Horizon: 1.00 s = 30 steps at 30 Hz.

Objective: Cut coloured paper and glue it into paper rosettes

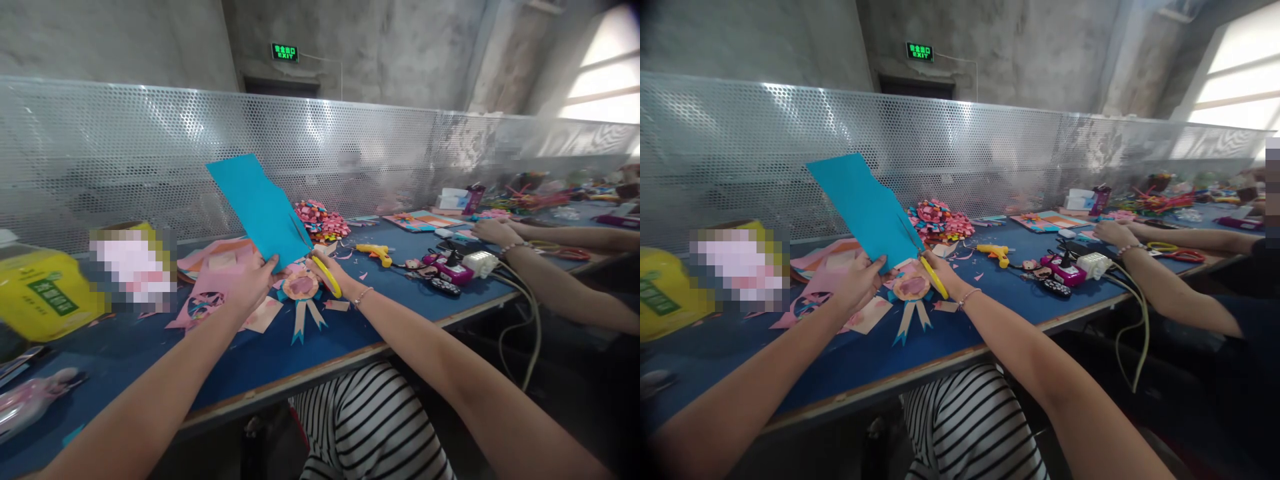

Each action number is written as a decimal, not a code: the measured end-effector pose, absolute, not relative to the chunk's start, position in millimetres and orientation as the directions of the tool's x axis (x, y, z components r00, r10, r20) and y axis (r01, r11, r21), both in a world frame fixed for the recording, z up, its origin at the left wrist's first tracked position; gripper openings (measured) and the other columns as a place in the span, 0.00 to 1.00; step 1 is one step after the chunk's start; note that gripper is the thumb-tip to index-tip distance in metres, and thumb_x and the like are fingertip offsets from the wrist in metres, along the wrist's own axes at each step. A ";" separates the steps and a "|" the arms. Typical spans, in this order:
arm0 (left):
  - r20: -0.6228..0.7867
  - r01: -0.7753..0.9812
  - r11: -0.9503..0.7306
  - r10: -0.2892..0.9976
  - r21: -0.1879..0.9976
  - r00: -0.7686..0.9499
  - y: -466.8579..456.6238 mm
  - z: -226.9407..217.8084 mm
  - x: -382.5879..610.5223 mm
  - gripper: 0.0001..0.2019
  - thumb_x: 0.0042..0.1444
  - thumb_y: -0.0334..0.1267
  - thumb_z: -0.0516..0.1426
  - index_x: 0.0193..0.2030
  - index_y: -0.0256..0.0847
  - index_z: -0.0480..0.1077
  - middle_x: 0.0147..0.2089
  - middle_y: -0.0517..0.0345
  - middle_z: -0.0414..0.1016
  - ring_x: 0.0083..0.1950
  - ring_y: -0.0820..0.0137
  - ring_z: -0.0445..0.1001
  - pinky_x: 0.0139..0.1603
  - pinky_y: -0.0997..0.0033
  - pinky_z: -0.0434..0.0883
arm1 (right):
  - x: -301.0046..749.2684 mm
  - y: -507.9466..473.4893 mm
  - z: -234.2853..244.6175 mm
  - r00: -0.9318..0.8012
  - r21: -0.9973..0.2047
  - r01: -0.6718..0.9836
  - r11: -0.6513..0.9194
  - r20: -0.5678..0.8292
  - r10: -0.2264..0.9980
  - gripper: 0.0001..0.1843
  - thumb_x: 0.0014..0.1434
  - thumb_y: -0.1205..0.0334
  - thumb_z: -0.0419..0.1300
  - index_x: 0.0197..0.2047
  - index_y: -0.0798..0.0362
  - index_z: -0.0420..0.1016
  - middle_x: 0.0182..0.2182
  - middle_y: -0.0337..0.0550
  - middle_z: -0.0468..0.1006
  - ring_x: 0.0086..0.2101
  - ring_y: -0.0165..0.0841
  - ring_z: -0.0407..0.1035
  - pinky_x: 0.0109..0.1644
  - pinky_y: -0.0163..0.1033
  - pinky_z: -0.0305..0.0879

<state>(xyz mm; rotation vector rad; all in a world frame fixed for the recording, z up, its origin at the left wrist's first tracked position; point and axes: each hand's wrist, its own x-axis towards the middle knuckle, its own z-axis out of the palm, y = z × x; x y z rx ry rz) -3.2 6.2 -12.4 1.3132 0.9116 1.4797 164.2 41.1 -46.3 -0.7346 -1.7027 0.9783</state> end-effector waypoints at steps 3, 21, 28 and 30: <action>0.301 -0.152 -0.298 0.954 0.942 0.000 5.3 -12.1 -3.4 0.16 0.46 0.41 0.61 0.41 0.40 0.64 0.40 0.58 0.71 0.30 0.76 0.70 0.29 0.71 0.73 | 163.4 43.2 -48.0 -0.326 -0.850 0.058 0.524 0.480 0.814 0.17 0.51 0.46 0.55 0.32 0.52 0.61 0.25 0.33 0.64 0.28 0.25 0.58 0.34 0.33 0.56; 0.332 -0.143 -0.323 0.942 0.936 0.049 15.3 -21.2 -12.5 0.17 0.49 0.42 0.60 0.46 0.44 0.65 0.46 0.56 0.70 0.35 0.74 0.70 0.30 0.74 0.73 | 158.3 53.8 -54.4 -0.252 -0.773 0.202 0.602 0.553 0.794 0.23 0.50 0.41 0.51 0.33 0.55 0.66 0.27 0.40 0.70 0.30 0.31 0.63 0.35 0.36 0.59; 0.309 -0.146 -0.305 0.951 0.941 0.008 4.8 -10.6 -3.0 0.17 0.47 0.39 0.60 0.44 0.41 0.64 0.43 0.56 0.72 0.33 0.73 0.70 0.31 0.70 0.73 | 160.1 52.1 -54.9 -0.284 -0.835 0.072 0.545 0.507 0.814 0.18 0.49 0.46 0.56 0.34 0.54 0.65 0.28 0.37 0.68 0.31 0.28 0.63 0.37 0.35 0.59; 0.306 -0.131 -0.302 0.952 0.944 0.014 4.3 -10.3 -2.1 0.17 0.47 0.39 0.60 0.44 0.41 0.64 0.43 0.56 0.72 0.33 0.73 0.71 0.30 0.71 0.73 | 159.9 53.6 -56.7 -0.296 -0.868 0.011 0.496 0.471 0.831 0.18 0.49 0.46 0.58 0.34 0.53 0.64 0.26 0.35 0.66 0.29 0.27 0.62 0.34 0.33 0.58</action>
